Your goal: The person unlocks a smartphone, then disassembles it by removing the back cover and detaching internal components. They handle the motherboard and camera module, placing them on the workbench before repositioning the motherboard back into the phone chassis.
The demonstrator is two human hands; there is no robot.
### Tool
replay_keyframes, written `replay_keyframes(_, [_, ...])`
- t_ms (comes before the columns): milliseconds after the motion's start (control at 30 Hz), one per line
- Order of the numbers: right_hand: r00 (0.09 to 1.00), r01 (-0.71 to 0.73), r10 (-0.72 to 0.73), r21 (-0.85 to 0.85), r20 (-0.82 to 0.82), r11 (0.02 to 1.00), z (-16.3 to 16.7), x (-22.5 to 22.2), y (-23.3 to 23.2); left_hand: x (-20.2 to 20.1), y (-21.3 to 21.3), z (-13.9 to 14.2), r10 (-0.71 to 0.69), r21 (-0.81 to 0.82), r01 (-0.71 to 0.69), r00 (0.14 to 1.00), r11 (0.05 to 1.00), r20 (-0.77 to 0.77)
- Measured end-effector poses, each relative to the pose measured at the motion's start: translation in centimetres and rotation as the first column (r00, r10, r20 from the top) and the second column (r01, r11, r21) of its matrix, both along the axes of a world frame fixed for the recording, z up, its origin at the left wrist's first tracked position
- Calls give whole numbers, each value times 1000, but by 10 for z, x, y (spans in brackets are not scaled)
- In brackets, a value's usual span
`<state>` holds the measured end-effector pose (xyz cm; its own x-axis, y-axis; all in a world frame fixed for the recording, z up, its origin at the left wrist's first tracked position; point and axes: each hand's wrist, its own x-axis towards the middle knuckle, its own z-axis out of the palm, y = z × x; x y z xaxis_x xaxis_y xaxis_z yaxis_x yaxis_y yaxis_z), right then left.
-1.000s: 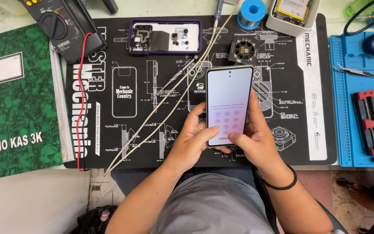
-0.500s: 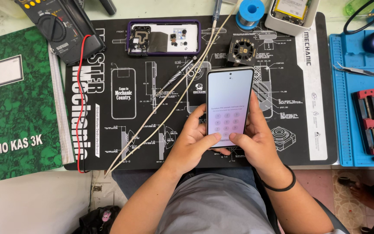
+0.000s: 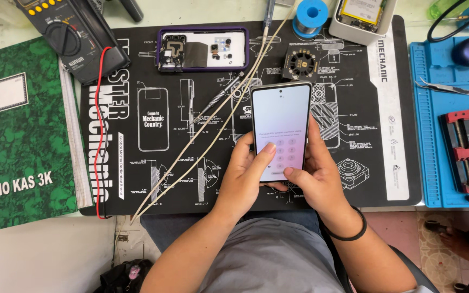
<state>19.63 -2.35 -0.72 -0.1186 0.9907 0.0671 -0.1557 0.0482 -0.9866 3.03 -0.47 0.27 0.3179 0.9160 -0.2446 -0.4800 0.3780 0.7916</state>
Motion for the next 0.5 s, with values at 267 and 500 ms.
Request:
replay_keyframes(267, [1000,15,-15,-4,23,1000,-7,3,-1,-1,1,0,-10,-2,10,1000,1000,5])
replay_keyframes(500, [953,-42,5,-114,-304,993,-9,11,4,-16,0,1,-152,90,140,977,986,148])
